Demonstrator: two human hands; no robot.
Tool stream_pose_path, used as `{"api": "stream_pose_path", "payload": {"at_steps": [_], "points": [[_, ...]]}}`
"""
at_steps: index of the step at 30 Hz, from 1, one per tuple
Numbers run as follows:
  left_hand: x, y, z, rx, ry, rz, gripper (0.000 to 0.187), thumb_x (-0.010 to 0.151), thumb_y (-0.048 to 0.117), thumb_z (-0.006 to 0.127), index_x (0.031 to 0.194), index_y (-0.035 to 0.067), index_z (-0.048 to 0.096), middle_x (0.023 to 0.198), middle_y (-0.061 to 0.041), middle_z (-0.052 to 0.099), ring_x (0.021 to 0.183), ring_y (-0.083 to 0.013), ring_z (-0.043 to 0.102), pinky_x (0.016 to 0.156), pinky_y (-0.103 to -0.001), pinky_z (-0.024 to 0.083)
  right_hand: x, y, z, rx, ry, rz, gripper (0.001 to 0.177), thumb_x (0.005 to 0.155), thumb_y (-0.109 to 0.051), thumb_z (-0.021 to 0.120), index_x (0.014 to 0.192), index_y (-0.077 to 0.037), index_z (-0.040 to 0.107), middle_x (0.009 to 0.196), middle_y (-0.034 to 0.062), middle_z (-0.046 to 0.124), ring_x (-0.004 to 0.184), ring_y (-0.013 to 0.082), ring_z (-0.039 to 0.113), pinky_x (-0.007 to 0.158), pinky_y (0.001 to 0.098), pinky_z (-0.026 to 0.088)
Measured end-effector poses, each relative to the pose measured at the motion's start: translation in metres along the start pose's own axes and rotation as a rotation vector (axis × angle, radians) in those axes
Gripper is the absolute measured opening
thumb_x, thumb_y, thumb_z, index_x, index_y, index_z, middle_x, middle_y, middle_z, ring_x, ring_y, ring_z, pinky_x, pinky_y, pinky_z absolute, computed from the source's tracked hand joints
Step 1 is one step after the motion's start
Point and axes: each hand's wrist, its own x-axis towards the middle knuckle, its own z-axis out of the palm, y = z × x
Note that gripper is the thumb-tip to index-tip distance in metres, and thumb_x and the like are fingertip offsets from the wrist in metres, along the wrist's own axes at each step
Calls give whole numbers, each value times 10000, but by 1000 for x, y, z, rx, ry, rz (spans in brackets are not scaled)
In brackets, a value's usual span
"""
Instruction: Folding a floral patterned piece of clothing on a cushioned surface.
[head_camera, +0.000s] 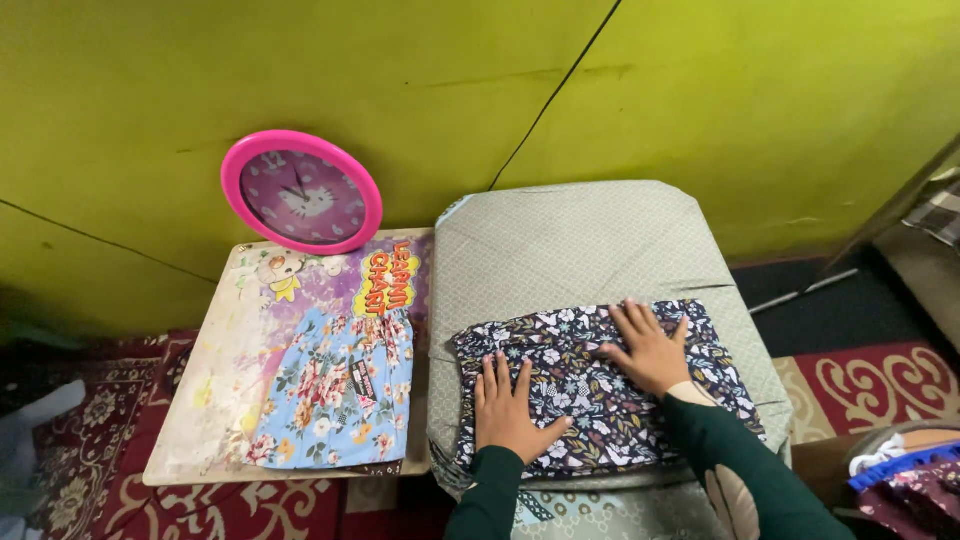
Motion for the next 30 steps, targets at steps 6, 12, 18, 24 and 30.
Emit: {"api": "stream_pose_path", "payload": {"at_steps": [6,12,18,24,30], "points": [[1,-2,4,25,23,20,1132,850,868,559,1660,165,199,1711,-262,24,1578,-439,-52,1242,-583,29,5,29,15,95,84,117,619,1012,-609,249,1607,-439,257,1718,-29,208,1588,221,158,1139,770,75],[1,-6,10,-34,80,36,926,957,767,440,1645,176,257,1708,-263,61,1578,-446,-5,1239,-594,64,5,33,23,176,147,109,556,1038,-515,297,1570,-379,380,1683,8,301,1562,239,236,1089,833,69],[3,-11,22,-53,196,71,713,979,508,556,1610,235,368,1698,-264,138,1564,-473,87,1229,-587,128,2,34,30,147,239,84,534,1030,-430,367,1541,-287,432,1512,65,460,1450,249,386,1079,822,173],[-3,-7,12,-36,212,178,437,1003,427,569,1433,363,610,1696,-218,170,1532,-511,154,1169,-683,201,-3,32,32,135,342,95,495,1010,-362,435,1485,-233,491,1254,110,545,1221,325,498,1102,796,228],[-5,-8,16,31,247,285,288,984,350,631,1258,366,720,1669,-173,282,1535,-483,164,1151,-744,193,-3,32,35,161,388,93,418,968,-274,481,1368,-233,596,1237,111,563,1203,334,516,1103,793,226]]}}
